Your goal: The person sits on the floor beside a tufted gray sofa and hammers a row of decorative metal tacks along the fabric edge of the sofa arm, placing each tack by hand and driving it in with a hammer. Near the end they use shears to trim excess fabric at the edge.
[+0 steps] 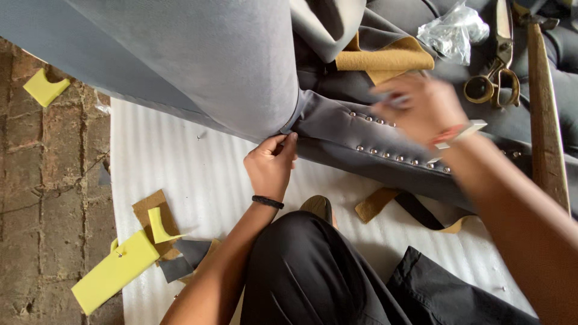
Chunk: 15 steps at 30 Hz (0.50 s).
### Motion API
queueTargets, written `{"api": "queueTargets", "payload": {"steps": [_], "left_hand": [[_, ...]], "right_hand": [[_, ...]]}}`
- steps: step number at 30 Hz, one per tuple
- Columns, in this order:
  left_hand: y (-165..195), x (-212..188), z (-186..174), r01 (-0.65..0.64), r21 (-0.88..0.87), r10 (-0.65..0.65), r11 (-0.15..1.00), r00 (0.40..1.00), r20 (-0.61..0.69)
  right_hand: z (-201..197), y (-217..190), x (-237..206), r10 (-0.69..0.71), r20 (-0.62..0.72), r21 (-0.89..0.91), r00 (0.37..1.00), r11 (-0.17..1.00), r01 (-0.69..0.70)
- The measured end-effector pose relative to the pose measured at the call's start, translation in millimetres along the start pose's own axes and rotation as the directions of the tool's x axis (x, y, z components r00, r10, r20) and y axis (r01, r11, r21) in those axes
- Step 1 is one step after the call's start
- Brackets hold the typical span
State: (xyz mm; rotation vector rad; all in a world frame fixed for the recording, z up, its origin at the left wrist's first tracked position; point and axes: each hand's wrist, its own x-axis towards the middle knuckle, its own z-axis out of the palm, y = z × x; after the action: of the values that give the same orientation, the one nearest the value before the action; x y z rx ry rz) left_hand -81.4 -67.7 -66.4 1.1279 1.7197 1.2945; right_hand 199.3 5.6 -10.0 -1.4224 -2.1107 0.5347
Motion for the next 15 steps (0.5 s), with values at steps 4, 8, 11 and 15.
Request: {"api": "queueTargets", "payload": {"steps": [4, 8, 11, 15], "left_hand": [[-19, 1, 13, 0.087, -0.571, -0.022, 0.817, 0.993, 0.119], [-37, -5, 17, 0.162, -0.655, -0.079, 0.738, 0.985, 0.154], [-35, -8, 17, 0.26, -0.784, -0.112, 0.564, 0.964, 0.239], [-10, -12, 9, 0.449, -0.833, -0.156, 0.323, 0.893, 0.421]], "right_hand": [[54, -44, 42, -0.167, 0.016, 0.061, 0.986, 0.984, 0.166], [71, -59, 64, -0.105, 0.114, 0.054, 0.988, 0.994, 0.099], [72, -58, 69, 0.018, 0.206, 0.262, 0.978, 0.962, -0.073], [72, -49, 72, 0.089, 0.311, 0.449, 0.946, 0.864, -0.229]]}}
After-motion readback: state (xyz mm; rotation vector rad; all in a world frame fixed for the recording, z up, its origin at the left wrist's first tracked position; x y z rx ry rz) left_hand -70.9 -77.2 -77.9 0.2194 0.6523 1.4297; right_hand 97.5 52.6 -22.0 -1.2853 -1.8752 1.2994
